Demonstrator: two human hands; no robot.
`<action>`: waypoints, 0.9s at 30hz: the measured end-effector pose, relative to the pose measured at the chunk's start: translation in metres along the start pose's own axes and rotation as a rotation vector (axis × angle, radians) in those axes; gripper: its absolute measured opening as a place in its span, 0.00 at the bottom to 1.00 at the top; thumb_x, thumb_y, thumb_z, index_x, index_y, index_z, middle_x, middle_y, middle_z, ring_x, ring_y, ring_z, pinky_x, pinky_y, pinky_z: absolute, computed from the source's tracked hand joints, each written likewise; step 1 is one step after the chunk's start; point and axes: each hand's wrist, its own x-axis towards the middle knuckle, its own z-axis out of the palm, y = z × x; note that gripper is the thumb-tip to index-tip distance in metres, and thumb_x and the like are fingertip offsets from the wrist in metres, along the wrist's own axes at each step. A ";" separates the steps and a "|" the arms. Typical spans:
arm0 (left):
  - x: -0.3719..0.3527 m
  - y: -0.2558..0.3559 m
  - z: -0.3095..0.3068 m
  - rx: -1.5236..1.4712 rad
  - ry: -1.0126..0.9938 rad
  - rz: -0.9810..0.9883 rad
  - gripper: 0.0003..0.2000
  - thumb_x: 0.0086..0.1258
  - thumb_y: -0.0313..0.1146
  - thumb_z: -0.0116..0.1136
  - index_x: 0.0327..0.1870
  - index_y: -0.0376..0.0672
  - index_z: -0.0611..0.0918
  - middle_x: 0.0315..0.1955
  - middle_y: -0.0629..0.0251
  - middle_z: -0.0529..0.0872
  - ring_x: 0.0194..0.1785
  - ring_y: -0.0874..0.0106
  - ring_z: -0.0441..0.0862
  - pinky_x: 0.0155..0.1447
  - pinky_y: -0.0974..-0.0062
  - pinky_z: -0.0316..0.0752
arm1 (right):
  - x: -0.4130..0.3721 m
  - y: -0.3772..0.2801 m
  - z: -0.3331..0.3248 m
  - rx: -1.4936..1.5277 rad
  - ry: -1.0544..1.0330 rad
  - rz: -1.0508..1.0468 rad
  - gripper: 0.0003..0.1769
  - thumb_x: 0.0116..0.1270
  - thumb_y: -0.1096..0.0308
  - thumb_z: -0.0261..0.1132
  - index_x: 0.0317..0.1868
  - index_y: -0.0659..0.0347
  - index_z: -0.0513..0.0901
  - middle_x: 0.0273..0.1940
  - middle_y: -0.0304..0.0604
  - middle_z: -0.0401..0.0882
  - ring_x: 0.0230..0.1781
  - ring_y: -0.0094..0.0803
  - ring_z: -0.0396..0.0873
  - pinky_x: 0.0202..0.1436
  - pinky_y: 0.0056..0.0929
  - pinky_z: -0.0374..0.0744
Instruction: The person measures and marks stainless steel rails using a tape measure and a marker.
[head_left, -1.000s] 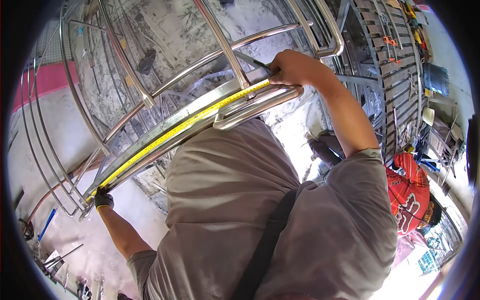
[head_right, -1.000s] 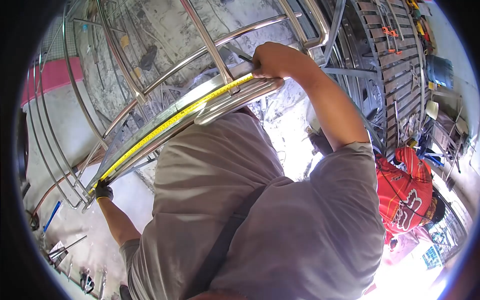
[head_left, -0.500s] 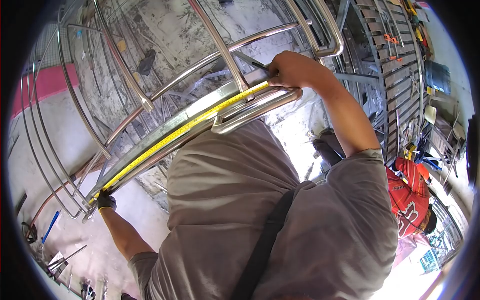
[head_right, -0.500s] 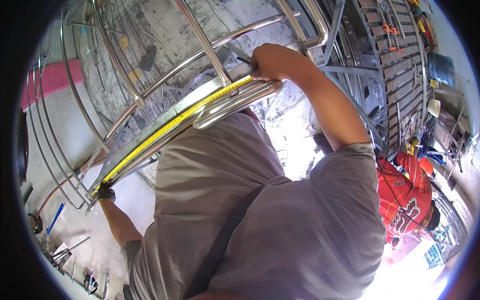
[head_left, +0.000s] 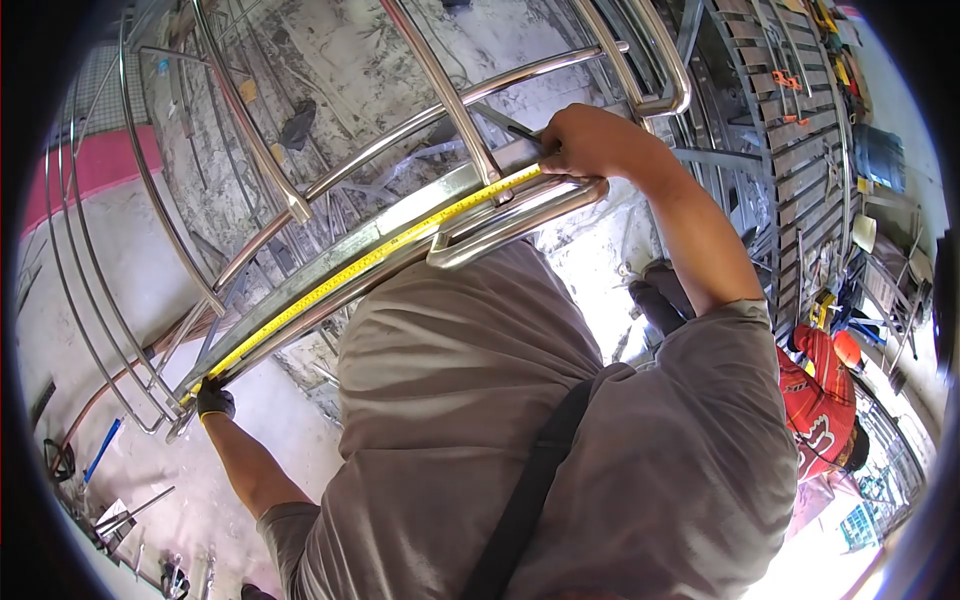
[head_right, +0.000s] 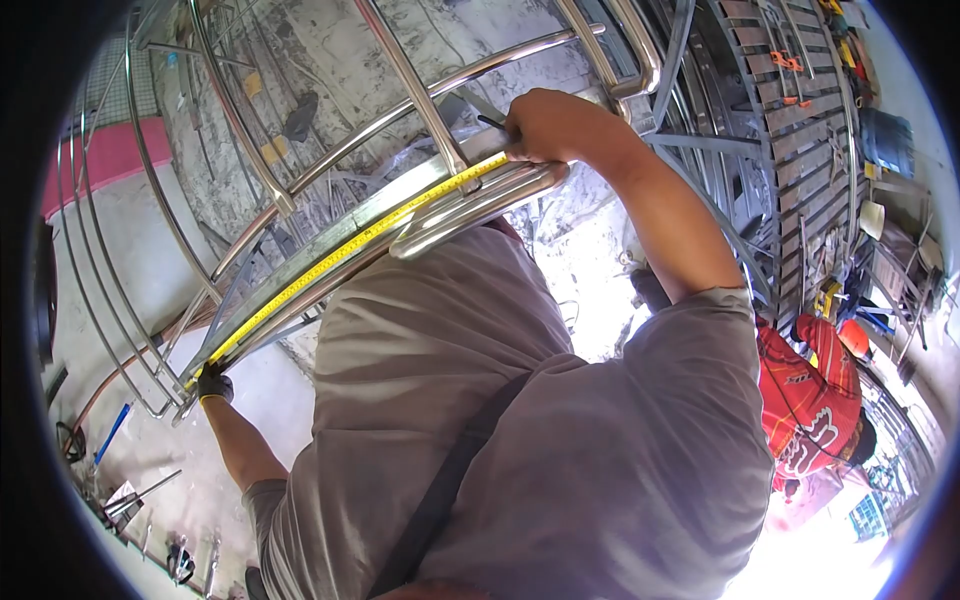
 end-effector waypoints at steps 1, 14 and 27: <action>0.000 0.000 0.000 -0.004 -0.014 0.023 0.14 0.85 0.56 0.64 0.42 0.59 0.90 0.31 0.82 0.93 0.13 0.80 0.64 0.19 0.80 0.61 | -0.001 -0.002 -0.001 0.027 -0.018 0.026 0.13 0.75 0.64 0.76 0.47 0.67 0.95 0.28 0.49 0.91 0.23 0.38 0.91 0.36 0.39 0.87; -0.006 -0.003 0.001 0.040 -0.037 0.048 0.16 0.85 0.57 0.63 0.40 0.59 0.90 0.27 0.80 0.89 0.13 0.80 0.63 0.19 0.79 0.61 | 0.002 0.004 0.004 -0.032 0.031 -0.039 0.13 0.75 0.63 0.76 0.48 0.66 0.96 0.27 0.50 0.89 0.24 0.41 0.89 0.34 0.42 0.86; -0.008 -0.001 0.005 0.020 -0.018 0.035 0.16 0.85 0.57 0.63 0.41 0.59 0.91 0.26 0.78 0.90 0.13 0.80 0.62 0.19 0.80 0.61 | -0.001 0.001 0.003 -0.098 0.088 -0.063 0.14 0.74 0.60 0.77 0.48 0.63 0.97 0.29 0.52 0.90 0.31 0.46 0.91 0.46 0.46 0.85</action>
